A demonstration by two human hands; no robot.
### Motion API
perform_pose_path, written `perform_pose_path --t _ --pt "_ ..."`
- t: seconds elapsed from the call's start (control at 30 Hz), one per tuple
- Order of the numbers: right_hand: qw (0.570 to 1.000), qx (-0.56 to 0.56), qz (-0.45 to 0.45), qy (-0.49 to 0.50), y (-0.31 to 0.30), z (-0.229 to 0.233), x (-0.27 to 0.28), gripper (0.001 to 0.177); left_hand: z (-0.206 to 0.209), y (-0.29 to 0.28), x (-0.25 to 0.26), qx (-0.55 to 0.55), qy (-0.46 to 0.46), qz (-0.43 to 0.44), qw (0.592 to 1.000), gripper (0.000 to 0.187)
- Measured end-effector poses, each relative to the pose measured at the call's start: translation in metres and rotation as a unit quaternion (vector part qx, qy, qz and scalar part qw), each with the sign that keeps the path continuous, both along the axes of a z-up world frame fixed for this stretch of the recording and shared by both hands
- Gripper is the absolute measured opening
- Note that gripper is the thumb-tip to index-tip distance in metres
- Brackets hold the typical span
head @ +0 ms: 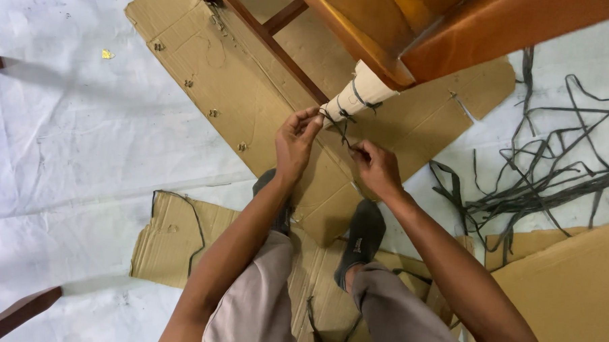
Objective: Wrapping wooden chair legs with protective material and securing them with ties.
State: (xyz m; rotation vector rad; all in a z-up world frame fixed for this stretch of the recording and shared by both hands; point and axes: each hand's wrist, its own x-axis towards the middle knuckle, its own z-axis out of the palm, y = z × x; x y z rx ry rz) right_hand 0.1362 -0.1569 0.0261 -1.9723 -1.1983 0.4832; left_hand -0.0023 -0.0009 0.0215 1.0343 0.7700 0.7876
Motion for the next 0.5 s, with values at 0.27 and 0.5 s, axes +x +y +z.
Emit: perform_pose_path --t 0.27,0.5 --pt "0.983 -0.147 0.102 -0.051 -0.040 -0.003 -0.003 0.021 -0.001 -0.034 -0.062 0.067 0.130 -0.088 0.985 0.028" --pt "0.981 -0.191 0.016 0.029 -0.078 -0.026 -0.047 0.025 0.018 -0.046 -0.125 0.058 0.166 -0.099 0.980 0.022"
